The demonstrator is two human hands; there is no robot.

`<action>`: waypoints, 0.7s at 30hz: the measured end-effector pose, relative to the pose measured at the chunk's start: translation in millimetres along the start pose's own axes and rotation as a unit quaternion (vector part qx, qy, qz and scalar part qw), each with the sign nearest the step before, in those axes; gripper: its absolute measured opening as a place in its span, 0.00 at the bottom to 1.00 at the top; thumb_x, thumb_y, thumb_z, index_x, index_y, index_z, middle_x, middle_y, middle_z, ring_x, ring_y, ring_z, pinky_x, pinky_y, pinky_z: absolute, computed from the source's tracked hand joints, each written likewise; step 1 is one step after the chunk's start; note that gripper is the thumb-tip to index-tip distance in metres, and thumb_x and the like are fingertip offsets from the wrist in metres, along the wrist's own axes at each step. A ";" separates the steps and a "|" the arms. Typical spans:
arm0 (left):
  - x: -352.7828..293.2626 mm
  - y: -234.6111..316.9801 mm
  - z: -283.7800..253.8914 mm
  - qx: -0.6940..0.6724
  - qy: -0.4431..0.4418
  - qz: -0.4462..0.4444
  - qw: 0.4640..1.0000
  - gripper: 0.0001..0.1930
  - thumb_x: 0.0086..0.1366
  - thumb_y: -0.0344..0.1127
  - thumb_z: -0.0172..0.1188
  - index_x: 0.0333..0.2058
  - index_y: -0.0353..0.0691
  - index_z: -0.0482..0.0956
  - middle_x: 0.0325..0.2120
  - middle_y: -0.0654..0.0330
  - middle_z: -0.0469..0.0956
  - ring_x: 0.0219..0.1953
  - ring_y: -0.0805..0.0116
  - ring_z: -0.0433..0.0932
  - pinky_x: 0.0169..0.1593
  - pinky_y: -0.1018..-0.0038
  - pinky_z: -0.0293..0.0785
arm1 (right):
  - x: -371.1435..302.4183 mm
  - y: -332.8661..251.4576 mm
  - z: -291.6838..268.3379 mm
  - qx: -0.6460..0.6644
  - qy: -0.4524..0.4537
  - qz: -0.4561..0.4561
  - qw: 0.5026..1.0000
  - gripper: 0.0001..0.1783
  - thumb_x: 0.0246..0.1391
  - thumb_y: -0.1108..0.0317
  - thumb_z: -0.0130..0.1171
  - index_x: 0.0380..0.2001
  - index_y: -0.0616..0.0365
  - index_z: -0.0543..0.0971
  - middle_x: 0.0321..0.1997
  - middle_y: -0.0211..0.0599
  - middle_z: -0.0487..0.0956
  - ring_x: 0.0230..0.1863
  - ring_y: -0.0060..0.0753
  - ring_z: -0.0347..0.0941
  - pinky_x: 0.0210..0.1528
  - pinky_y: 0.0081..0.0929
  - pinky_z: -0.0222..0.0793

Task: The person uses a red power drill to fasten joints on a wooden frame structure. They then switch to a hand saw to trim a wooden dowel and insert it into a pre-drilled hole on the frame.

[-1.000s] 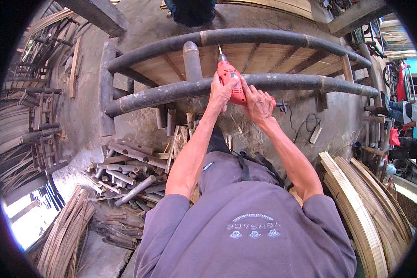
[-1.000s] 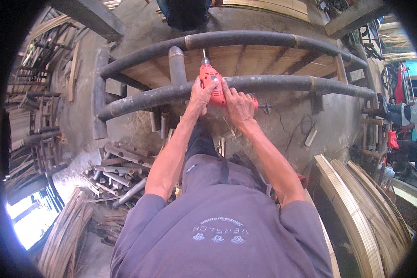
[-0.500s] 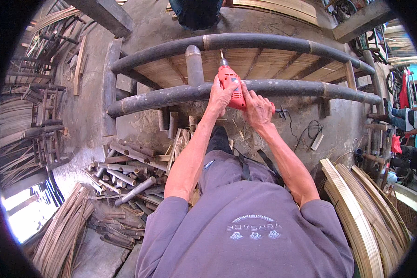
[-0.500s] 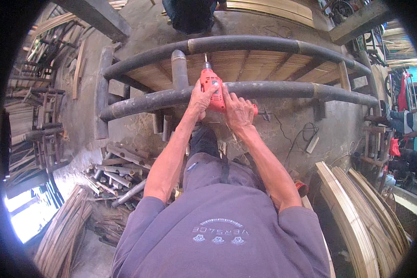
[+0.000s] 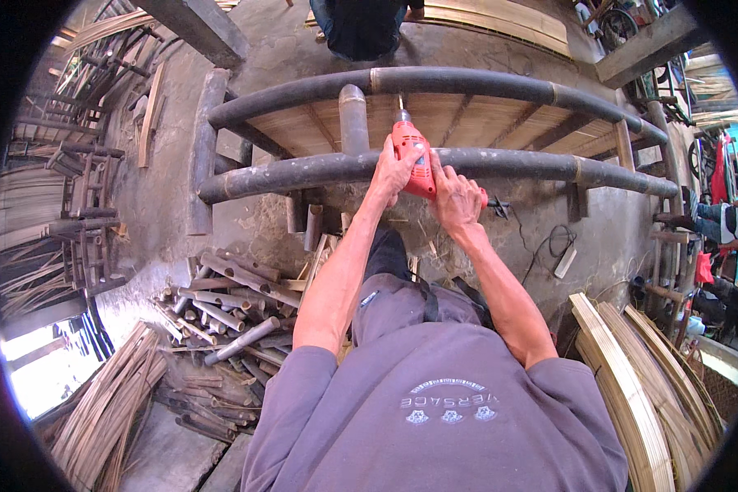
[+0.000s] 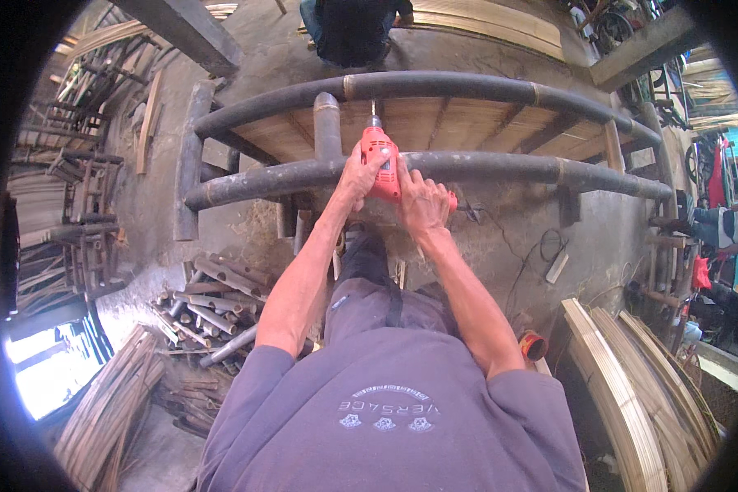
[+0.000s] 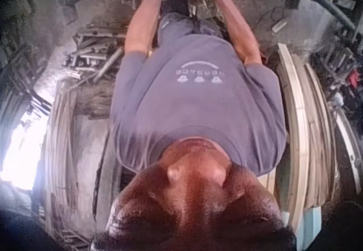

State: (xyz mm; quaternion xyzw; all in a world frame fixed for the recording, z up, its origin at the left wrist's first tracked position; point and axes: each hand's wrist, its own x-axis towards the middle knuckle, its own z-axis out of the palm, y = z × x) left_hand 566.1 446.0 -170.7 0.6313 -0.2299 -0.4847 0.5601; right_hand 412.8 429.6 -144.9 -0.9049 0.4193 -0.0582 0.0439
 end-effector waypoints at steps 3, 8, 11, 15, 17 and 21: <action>1.1 0.7 -3.3 -0.003 -0.010 0.000 1.000 0.32 0.59 0.44 0.63 0.58 0.39 0.61 0.47 0.52 0.73 0.46 0.63 0.74 0.50 0.66 0.72 | 1.2 -2.1 0.4 -0.001 -0.008 0.004 1.000 0.50 0.37 0.66 0.68 0.66 0.48 0.58 0.36 0.35 0.76 0.35 0.39 0.78 0.38 0.39 0.70; 6.6 -3.6 -0.5 -0.004 -0.014 -0.009 1.000 0.34 0.59 0.46 0.62 0.59 0.39 0.59 0.49 0.50 0.72 0.48 0.61 0.74 0.50 0.64 0.72 | 4.7 0.7 -0.7 -0.003 -0.022 0.006 1.000 0.50 0.37 0.67 0.68 0.66 0.49 0.58 0.37 0.36 0.76 0.35 0.40 0.78 0.38 0.39 0.70; 17.3 -18.5 -4.9 0.042 -0.009 -0.002 0.999 0.41 0.59 0.50 0.61 0.64 0.36 0.53 0.53 0.45 0.70 0.53 0.55 0.72 0.53 0.63 0.71 | 6.8 -2.2 -6.2 -0.009 -0.034 0.002 0.999 0.50 0.37 0.67 0.67 0.66 0.49 0.57 0.37 0.36 0.76 0.36 0.40 0.78 0.38 0.39 0.70; 23.7 -23.9 -6.0 0.096 -0.004 -0.008 0.995 0.51 0.58 0.57 0.59 0.67 0.33 0.40 0.59 0.39 0.64 0.59 0.50 0.68 0.57 0.61 0.68 | 7.7 -1.2 -1.6 -0.018 -0.021 -0.005 1.000 0.49 0.38 0.68 0.67 0.66 0.51 0.57 0.38 0.37 0.77 0.36 0.41 0.78 0.39 0.39 0.71; 20.0 -14.0 -5.2 0.128 -0.004 -0.030 0.991 0.55 0.58 0.59 0.58 0.67 0.31 0.35 0.60 0.37 0.62 0.60 0.48 0.66 0.58 0.61 0.67 | 8.3 2.2 2.9 -0.018 -0.016 -0.002 1.000 0.49 0.38 0.68 0.66 0.66 0.51 0.57 0.38 0.37 0.77 0.36 0.41 0.78 0.38 0.39 0.71; 26.9 -3.3 -9.0 0.150 -0.003 -0.055 0.987 0.56 0.57 0.61 0.57 0.67 0.31 0.33 0.58 0.34 0.63 0.59 0.47 0.67 0.57 0.60 0.68 | 18.8 3.3 12.7 -0.013 0.007 -0.001 1.000 0.49 0.38 0.68 0.66 0.66 0.51 0.58 0.39 0.38 0.77 0.35 0.42 0.79 0.37 0.40 0.71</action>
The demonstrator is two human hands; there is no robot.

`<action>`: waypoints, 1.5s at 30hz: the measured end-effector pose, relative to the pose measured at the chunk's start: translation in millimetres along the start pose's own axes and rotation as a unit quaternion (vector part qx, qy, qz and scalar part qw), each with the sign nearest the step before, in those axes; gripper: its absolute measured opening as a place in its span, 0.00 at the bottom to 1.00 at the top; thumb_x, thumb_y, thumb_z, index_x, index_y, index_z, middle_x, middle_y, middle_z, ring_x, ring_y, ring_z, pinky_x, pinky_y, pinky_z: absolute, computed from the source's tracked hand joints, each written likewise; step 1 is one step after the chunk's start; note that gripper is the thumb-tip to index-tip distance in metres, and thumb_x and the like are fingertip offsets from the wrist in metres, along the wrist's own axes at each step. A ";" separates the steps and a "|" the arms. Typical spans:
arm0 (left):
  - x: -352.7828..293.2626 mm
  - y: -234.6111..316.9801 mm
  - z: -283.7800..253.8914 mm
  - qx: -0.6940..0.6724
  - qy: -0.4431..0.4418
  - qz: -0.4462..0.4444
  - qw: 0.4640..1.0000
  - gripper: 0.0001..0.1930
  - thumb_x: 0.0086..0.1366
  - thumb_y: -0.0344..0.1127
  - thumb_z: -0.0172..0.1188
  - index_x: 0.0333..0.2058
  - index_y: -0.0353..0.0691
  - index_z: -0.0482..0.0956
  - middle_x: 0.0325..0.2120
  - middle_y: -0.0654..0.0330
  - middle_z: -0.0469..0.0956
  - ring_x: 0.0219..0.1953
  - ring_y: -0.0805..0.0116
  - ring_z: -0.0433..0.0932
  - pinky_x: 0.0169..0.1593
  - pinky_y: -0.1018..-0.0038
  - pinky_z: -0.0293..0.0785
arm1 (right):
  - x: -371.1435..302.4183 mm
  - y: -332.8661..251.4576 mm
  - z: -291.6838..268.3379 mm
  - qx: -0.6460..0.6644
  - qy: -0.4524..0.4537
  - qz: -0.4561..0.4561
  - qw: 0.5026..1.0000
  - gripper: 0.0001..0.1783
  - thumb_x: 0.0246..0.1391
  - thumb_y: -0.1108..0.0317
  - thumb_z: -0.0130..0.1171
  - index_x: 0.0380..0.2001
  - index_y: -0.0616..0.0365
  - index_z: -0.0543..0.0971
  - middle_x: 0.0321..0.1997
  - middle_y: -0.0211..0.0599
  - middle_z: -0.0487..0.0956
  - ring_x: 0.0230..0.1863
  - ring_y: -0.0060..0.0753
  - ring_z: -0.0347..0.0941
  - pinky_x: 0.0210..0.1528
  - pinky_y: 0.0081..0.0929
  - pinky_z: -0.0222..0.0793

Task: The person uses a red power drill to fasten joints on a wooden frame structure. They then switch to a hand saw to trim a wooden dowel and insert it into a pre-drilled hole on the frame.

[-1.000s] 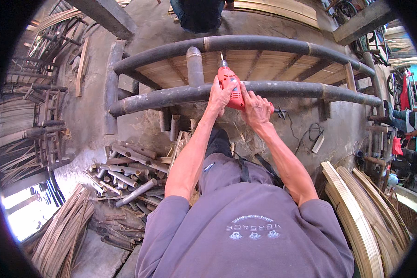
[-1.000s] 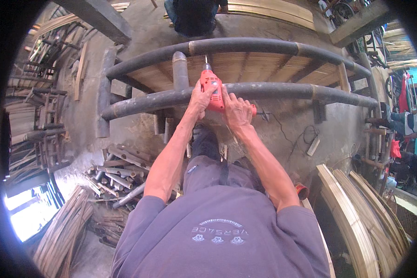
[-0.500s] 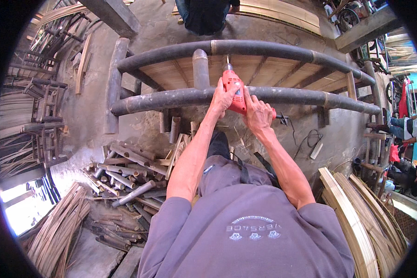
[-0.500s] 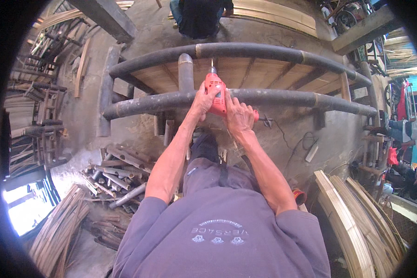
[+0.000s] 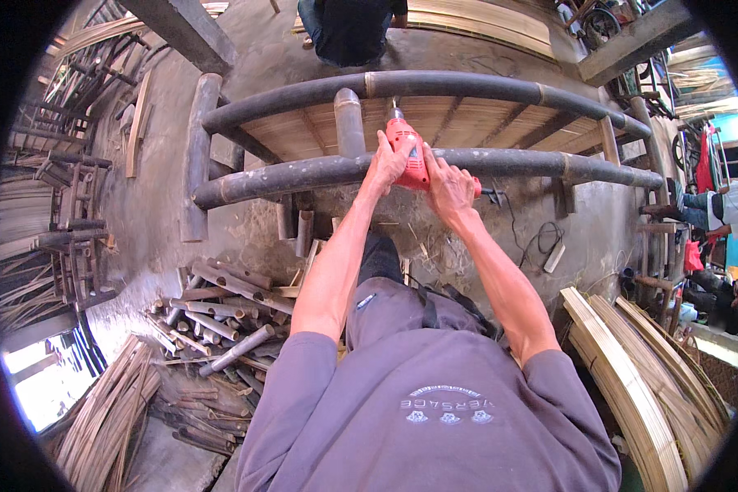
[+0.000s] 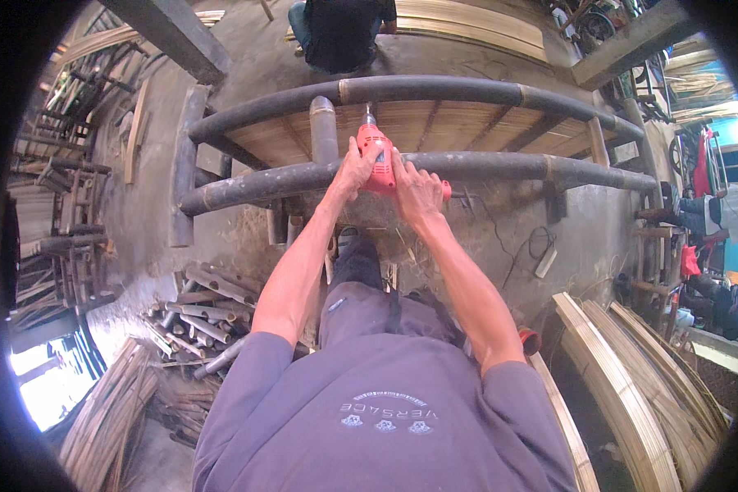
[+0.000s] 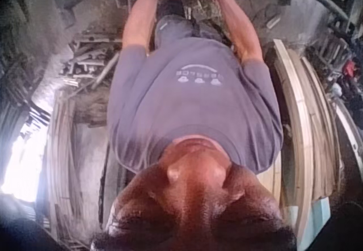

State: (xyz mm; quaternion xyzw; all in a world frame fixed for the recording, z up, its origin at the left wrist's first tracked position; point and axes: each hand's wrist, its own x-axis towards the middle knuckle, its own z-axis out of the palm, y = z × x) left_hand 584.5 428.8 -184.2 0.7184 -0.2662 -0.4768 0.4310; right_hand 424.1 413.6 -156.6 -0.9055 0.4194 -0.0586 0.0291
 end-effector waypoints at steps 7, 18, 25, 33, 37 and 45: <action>13.1 -4.0 2.4 0.023 0.028 0.038 0.999 0.53 0.55 0.61 0.59 0.66 0.31 0.44 0.55 0.34 0.68 0.55 0.44 0.72 0.54 0.61 0.71 | 10.1 7.7 6.0 0.026 -0.007 -0.010 1.000 0.49 0.35 0.68 0.66 0.65 0.51 0.59 0.41 0.39 0.78 0.35 0.43 0.79 0.35 0.43 0.72; -12.3 -15.4 5.0 -0.095 0.006 0.064 0.993 0.43 0.58 0.60 0.59 0.62 0.35 0.57 0.53 0.43 0.71 0.55 0.54 0.72 0.55 0.63 0.69 | -7.1 -2.4 -20.6 0.005 -0.013 -0.031 0.999 0.52 0.33 0.67 0.69 0.66 0.52 0.58 0.38 0.37 0.77 0.36 0.39 0.78 0.36 0.37 0.70; -62.0 -5.7 10.5 -0.042 0.010 0.065 0.997 0.36 0.62 0.55 0.57 0.60 0.36 0.60 0.53 0.50 0.70 0.56 0.59 0.69 0.57 0.64 0.67 | -46.7 3.3 -44.7 0.030 -0.021 -0.047 0.998 0.53 0.34 0.68 0.67 0.67 0.51 0.56 0.36 0.38 0.75 0.36 0.41 0.76 0.35 0.40 0.69; -152.8 20.4 10.6 -0.548 -0.160 -0.099 0.815 0.41 0.58 0.63 0.59 0.59 0.39 0.60 0.56 0.50 0.67 0.57 0.57 0.69 0.61 0.60 0.65 | -76.6 7.7 -141.5 0.278 -0.099 -0.023 0.955 0.41 0.44 0.65 0.61 0.64 0.51 0.63 0.39 0.43 0.79 0.39 0.45 0.78 0.43 0.39 0.72; -159.6 50.1 32.6 -0.725 -0.182 -0.058 0.661 0.28 0.61 0.58 0.60 0.49 0.42 0.69 0.49 0.59 0.73 0.54 0.63 0.72 0.61 0.63 0.66 | -55.1 22.0 -197.5 0.333 -0.241 -0.018 0.911 0.36 0.46 0.68 0.58 0.62 0.52 0.66 0.42 0.47 0.81 0.44 0.41 0.79 0.48 0.35 0.71; -148.2 112.5 13.8 -0.793 -0.115 -0.068 0.594 0.26 0.61 0.58 0.60 0.45 0.42 0.72 0.42 0.62 0.76 0.47 0.69 0.75 0.58 0.69 0.68 | 47.5 -3.8 -273.5 0.244 -0.412 -0.007 0.878 0.52 0.40 0.64 0.65 0.68 0.58 0.52 0.57 0.47 0.74 0.56 0.36 0.73 0.56 0.35 0.67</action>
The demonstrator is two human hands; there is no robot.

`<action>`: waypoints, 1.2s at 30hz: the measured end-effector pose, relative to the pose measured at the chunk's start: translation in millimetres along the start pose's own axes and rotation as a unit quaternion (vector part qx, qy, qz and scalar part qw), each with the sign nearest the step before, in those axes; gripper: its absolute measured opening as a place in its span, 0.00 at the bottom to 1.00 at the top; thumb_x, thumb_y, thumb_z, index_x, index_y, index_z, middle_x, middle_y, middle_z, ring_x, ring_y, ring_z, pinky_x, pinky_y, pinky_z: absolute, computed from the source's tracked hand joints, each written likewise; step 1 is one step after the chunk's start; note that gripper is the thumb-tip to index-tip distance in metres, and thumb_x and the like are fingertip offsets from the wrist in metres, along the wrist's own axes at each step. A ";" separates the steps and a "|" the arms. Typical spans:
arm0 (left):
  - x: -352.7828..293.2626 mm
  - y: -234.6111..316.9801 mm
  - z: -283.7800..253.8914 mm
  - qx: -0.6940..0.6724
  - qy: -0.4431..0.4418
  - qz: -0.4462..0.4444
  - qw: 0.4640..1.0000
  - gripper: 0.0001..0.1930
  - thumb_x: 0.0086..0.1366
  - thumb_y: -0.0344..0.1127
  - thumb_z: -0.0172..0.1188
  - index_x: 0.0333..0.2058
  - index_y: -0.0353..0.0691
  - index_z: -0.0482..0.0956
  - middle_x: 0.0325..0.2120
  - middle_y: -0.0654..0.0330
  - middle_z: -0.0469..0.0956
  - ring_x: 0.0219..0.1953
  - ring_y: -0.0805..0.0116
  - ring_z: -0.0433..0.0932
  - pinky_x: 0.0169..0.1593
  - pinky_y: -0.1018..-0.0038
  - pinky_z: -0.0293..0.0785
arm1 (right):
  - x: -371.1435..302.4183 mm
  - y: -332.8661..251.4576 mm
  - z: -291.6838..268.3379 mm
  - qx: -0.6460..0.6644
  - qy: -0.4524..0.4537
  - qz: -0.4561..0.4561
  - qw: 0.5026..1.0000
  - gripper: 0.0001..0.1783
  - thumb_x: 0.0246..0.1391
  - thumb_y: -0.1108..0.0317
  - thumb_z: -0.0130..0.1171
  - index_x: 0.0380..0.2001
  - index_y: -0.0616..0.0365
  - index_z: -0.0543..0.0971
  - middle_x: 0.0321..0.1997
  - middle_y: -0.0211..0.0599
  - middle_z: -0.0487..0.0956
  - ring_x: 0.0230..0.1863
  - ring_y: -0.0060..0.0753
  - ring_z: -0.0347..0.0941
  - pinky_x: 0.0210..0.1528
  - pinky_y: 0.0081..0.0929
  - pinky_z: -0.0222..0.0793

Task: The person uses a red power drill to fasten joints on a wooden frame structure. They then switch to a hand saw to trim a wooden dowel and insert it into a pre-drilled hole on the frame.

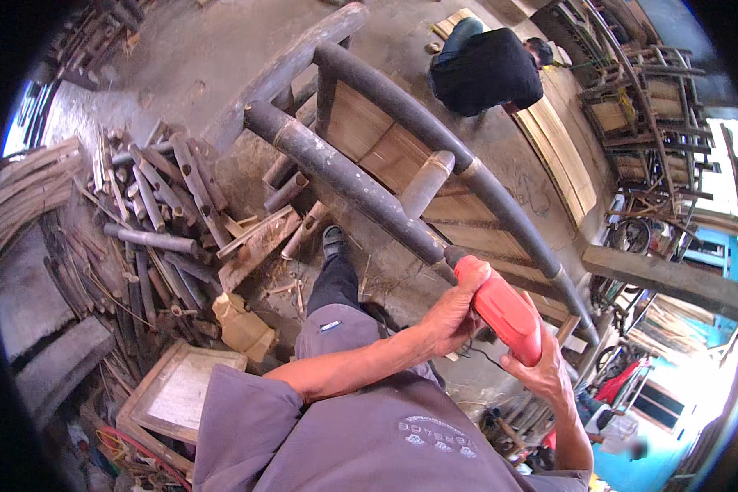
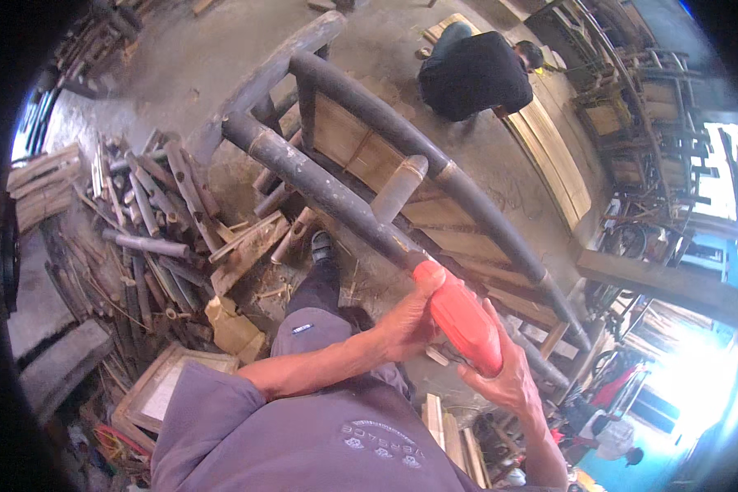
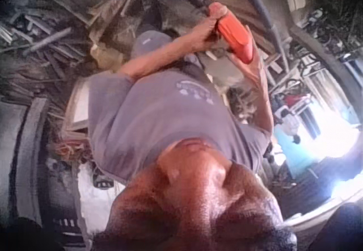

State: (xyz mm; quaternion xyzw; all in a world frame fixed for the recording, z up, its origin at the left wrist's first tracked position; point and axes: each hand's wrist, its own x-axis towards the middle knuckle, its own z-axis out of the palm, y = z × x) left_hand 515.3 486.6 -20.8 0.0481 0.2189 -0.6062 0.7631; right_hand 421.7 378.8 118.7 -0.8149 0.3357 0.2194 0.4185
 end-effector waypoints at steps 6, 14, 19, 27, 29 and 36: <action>12.2 31.0 17.6 0.000 0.012 -0.027 1.000 0.32 0.60 0.66 0.55 0.50 0.45 0.69 0.48 0.64 0.73 0.53 0.70 0.70 0.62 0.61 0.59 | 43.3 -58.7 -37.9 -0.124 -0.075 0.024 0.989 0.50 0.42 0.65 0.65 0.68 0.58 0.53 0.58 0.47 0.73 0.58 0.37 0.71 0.58 0.35 0.66; 27.5 43.7 10.2 -0.051 0.010 0.047 0.998 0.31 0.63 0.65 0.50 0.51 0.46 0.69 0.52 0.64 0.72 0.58 0.68 0.66 0.65 0.60 0.53 | 95.9 -87.5 -50.8 -0.187 -0.129 0.070 0.971 0.21 0.45 0.66 0.60 0.45 0.61 0.76 0.32 0.43 0.80 0.35 0.37 0.77 0.43 0.33 0.70; 40.2 42.8 3.5 -0.110 0.036 0.104 0.988 0.27 0.63 0.62 0.54 0.48 0.45 0.72 0.47 0.65 0.75 0.54 0.71 0.70 0.63 0.65 0.58 | 118.9 -80.4 -48.9 -0.196 -0.141 0.038 0.970 0.12 0.45 0.67 0.60 0.32 0.63 0.78 0.21 0.33 0.76 0.23 0.23 0.68 0.31 0.27 0.67; 49.9 46.7 -1.0 -0.110 0.044 0.121 0.986 0.27 0.64 0.61 0.53 0.48 0.43 0.72 0.46 0.64 0.76 0.53 0.71 0.71 0.62 0.65 0.60 | 132.7 -83.0 -51.3 -0.212 -0.164 0.069 0.961 0.17 0.41 0.69 0.57 0.36 0.64 0.76 0.27 0.44 0.77 0.30 0.37 0.74 0.38 0.34 0.69; 50.1 47.1 -3.0 -0.106 0.037 0.119 0.987 0.27 0.64 0.61 0.52 0.49 0.43 0.72 0.46 0.64 0.76 0.53 0.71 0.72 0.62 0.65 0.60 | 133.5 -81.7 -50.2 -0.207 -0.162 0.071 0.962 0.16 0.41 0.69 0.57 0.36 0.65 0.76 0.27 0.44 0.77 0.30 0.37 0.74 0.38 0.34 0.68; 54.3 53.4 -8.7 -0.107 0.060 0.120 0.985 0.26 0.66 0.60 0.51 0.48 0.42 0.72 0.46 0.64 0.76 0.52 0.71 0.73 0.61 0.66 0.62 | 141.5 -76.2 -44.4 -0.198 -0.159 0.073 0.964 0.16 0.41 0.69 0.57 0.37 0.64 0.75 0.27 0.44 0.77 0.30 0.36 0.73 0.39 0.33 0.68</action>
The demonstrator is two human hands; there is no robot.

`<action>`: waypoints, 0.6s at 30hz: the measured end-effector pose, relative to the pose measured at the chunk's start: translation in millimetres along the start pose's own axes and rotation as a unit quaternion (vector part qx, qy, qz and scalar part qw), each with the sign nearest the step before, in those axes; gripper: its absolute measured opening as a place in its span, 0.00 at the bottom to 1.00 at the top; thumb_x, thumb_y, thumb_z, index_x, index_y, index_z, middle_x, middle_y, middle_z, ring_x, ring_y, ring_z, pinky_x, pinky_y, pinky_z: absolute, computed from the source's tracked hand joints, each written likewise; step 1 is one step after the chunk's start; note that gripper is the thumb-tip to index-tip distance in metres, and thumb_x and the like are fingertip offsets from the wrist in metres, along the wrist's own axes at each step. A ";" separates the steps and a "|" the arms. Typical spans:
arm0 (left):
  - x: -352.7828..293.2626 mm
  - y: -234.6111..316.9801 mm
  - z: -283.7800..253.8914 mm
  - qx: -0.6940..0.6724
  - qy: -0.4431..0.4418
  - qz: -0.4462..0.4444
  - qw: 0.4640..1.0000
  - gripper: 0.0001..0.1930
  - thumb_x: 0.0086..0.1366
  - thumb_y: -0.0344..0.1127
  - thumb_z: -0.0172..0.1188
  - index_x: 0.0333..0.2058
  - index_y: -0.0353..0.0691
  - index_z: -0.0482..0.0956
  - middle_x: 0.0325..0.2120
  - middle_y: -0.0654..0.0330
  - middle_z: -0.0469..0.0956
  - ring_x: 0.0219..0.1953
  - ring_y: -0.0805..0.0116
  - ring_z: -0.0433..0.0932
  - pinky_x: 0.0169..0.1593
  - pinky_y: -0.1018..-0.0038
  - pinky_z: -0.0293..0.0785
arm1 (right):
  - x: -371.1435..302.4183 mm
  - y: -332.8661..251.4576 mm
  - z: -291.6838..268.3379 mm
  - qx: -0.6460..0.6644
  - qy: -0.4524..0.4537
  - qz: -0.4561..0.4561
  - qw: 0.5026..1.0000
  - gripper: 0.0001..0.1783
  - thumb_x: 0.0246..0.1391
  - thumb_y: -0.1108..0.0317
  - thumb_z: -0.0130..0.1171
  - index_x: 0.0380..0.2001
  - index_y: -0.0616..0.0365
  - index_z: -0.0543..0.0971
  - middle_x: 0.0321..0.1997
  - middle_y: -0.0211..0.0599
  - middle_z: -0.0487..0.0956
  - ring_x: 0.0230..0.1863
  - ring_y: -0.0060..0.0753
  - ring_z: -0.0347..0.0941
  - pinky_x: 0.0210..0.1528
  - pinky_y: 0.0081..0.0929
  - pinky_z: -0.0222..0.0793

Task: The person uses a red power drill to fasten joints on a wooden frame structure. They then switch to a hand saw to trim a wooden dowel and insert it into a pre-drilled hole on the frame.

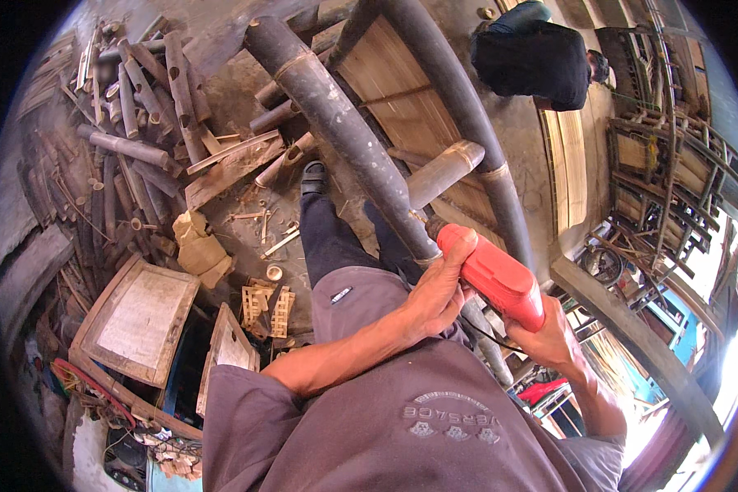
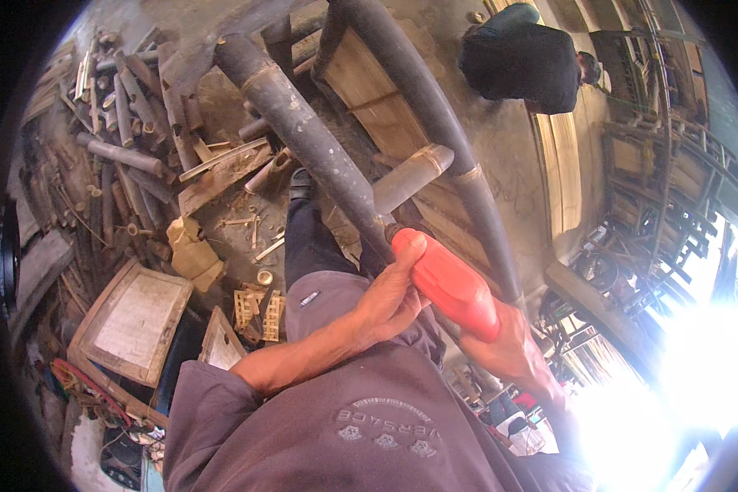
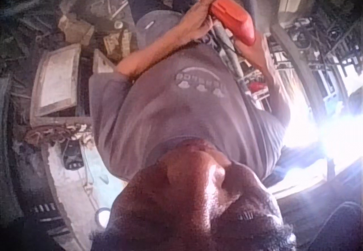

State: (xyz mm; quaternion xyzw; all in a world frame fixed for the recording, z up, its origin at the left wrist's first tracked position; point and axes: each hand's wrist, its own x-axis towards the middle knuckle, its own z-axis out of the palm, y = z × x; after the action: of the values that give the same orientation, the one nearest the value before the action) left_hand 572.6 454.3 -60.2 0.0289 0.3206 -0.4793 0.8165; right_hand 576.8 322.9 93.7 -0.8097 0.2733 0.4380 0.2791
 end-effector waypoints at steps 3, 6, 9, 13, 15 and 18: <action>0.9 1.2 -0.3 -0.007 -0.019 -0.005 1.000 0.25 0.66 0.59 0.51 0.47 0.42 0.72 0.46 0.63 0.76 0.51 0.71 0.73 0.60 0.67 0.63 | 1.8 -4.0 -2.2 -0.009 -0.008 0.008 1.000 0.18 0.41 0.69 0.57 0.38 0.63 0.76 0.28 0.45 0.77 0.31 0.36 0.73 0.40 0.33 0.68; 1.0 -1.0 -1.0 -0.022 -0.031 0.016 0.999 0.25 0.67 0.59 0.51 0.46 0.42 0.73 0.45 0.63 0.76 0.51 0.71 0.73 0.60 0.68 0.64 | 1.6 -11.4 -6.3 -0.029 -0.024 0.039 0.999 0.18 0.41 0.68 0.58 0.39 0.63 0.76 0.28 0.45 0.77 0.32 0.37 0.74 0.40 0.34 0.68; -0.7 3.9 3.6 -0.010 -0.021 0.009 1.000 0.25 0.67 0.58 0.51 0.47 0.41 0.72 0.45 0.62 0.76 0.52 0.71 0.72 0.61 0.68 0.63 | 2.7 -4.4 -4.1 -0.009 -0.017 0.032 0.999 0.19 0.41 0.68 0.59 0.39 0.64 0.76 0.29 0.46 0.78 0.33 0.38 0.75 0.40 0.34 0.69; -3.3 3.8 5.4 -0.020 -0.023 0.003 1.000 0.26 0.66 0.58 0.52 0.49 0.41 0.70 0.46 0.62 0.75 0.52 0.71 0.72 0.61 0.68 0.63 | 0.1 1.2 -3.6 -0.034 -0.008 0.023 0.999 0.20 0.40 0.67 0.59 0.39 0.64 0.76 0.29 0.47 0.78 0.33 0.40 0.76 0.40 0.36 0.69; -3.4 3.2 4.0 -0.021 -0.027 0.001 0.999 0.26 0.66 0.58 0.52 0.49 0.40 0.69 0.47 0.62 0.74 0.52 0.71 0.72 0.62 0.68 0.63 | -0.8 1.7 -5.0 -0.028 -0.023 0.036 0.999 0.20 0.39 0.66 0.60 0.39 0.64 0.76 0.30 0.47 0.78 0.34 0.40 0.76 0.41 0.36 0.69; -3.7 4.0 2.2 -0.022 -0.024 -0.001 0.999 0.26 0.66 0.58 0.52 0.49 0.41 0.70 0.46 0.62 0.74 0.52 0.71 0.72 0.61 0.69 0.63 | 0.5 1.4 -1.4 -0.026 -0.012 0.044 0.999 0.20 0.39 0.67 0.60 0.38 0.65 0.76 0.30 0.47 0.78 0.33 0.41 0.76 0.41 0.37 0.69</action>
State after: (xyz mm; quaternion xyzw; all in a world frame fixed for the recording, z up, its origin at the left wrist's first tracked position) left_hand 575.7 458.5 -57.5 -0.0009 0.3116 -0.4734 0.8239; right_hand 576.8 320.9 93.7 -0.7986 0.2932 0.4667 0.2416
